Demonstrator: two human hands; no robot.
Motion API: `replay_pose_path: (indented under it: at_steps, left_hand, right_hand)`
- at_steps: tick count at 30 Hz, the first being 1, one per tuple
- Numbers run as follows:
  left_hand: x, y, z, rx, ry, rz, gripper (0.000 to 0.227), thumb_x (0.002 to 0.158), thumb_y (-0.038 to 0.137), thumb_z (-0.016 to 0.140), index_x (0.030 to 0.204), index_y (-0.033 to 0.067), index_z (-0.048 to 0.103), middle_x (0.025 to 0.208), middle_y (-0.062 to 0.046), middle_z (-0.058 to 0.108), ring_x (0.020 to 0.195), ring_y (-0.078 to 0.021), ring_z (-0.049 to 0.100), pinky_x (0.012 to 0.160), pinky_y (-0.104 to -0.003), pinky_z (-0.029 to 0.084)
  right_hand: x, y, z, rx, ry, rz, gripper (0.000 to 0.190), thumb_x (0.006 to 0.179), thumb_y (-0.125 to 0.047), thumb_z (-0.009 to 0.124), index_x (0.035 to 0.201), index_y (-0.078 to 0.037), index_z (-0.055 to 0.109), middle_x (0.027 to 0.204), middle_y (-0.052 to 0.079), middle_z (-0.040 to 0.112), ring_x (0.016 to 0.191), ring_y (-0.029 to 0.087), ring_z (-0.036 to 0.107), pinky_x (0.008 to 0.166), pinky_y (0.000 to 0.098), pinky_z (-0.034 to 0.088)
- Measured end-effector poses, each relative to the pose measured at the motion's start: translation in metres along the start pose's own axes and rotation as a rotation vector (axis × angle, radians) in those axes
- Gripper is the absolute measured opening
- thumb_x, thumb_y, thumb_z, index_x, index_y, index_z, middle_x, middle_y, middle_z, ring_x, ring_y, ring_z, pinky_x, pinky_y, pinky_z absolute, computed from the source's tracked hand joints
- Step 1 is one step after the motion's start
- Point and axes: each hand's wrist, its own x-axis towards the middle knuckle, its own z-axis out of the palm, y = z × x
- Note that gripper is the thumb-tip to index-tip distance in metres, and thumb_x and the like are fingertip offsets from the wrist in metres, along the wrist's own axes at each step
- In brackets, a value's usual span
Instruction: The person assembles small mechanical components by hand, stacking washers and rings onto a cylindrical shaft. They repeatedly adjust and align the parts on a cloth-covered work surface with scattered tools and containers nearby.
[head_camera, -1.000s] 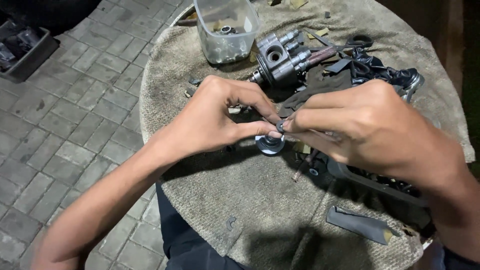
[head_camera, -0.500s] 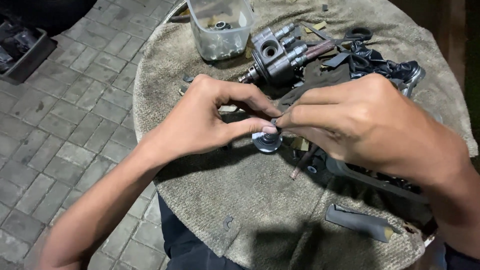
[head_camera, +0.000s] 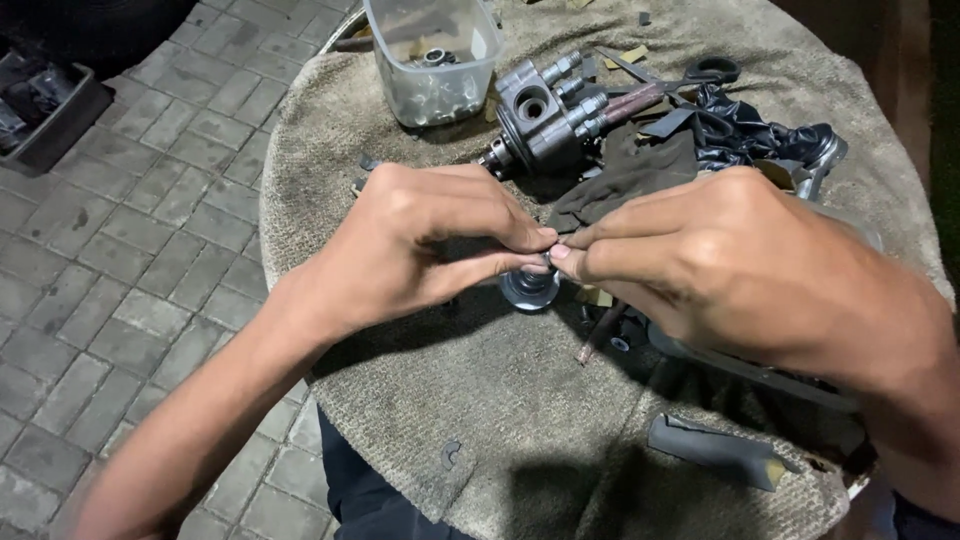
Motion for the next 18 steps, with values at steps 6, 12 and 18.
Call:
replay_pose_path:
  at_steps: [6,12,18]
  left_hand:
    - [0.0006,0.0039,-0.0009,-0.017,-0.006,-0.009,0.026,0.098,0.020,0.064,0.098,-0.0044,0.072,0.096,-0.019,0.076,0.090,-0.0289,0.078,0.079,-0.034,0.068]
    - [-0.0012,0.0029,-0.0009,-0.030,-0.025,-0.087,0.021,0.095,0.020,0.070,0.102,0.0004,0.074,0.096,-0.015,0.078,0.088,-0.0240,0.079,0.080,-0.031,0.067]
    - [0.0006,0.0060,-0.0016,-0.014,-0.007,-0.092,0.019,0.095,0.018,0.071,0.103,0.0007,0.075,0.097,-0.013,0.078,0.090,-0.0241,0.078,0.082,-0.032,0.064]
  right_hand:
    - [0.0045,-0.0017,-0.0027,0.063,0.001,-0.019,0.006,0.093,-0.006,0.072,0.096,-0.002,0.075,0.089,0.009,0.077,0.077,0.026,0.075,0.071,0.0377,0.064]
    - [0.0045,0.0068,-0.0013,0.121,0.065,-0.005,0.021,0.084,-0.007,0.083,0.104,-0.002,0.077,0.091,0.009,0.079,0.071,0.020,0.075,0.062,0.0331,0.064]
    - [0.0088,0.0055,-0.0049,0.101,0.063,-0.016,0.013,0.085,-0.006,0.083,0.096,-0.002,0.077,0.091,0.008,0.079,0.074,0.020,0.076,0.063,0.0316,0.064]
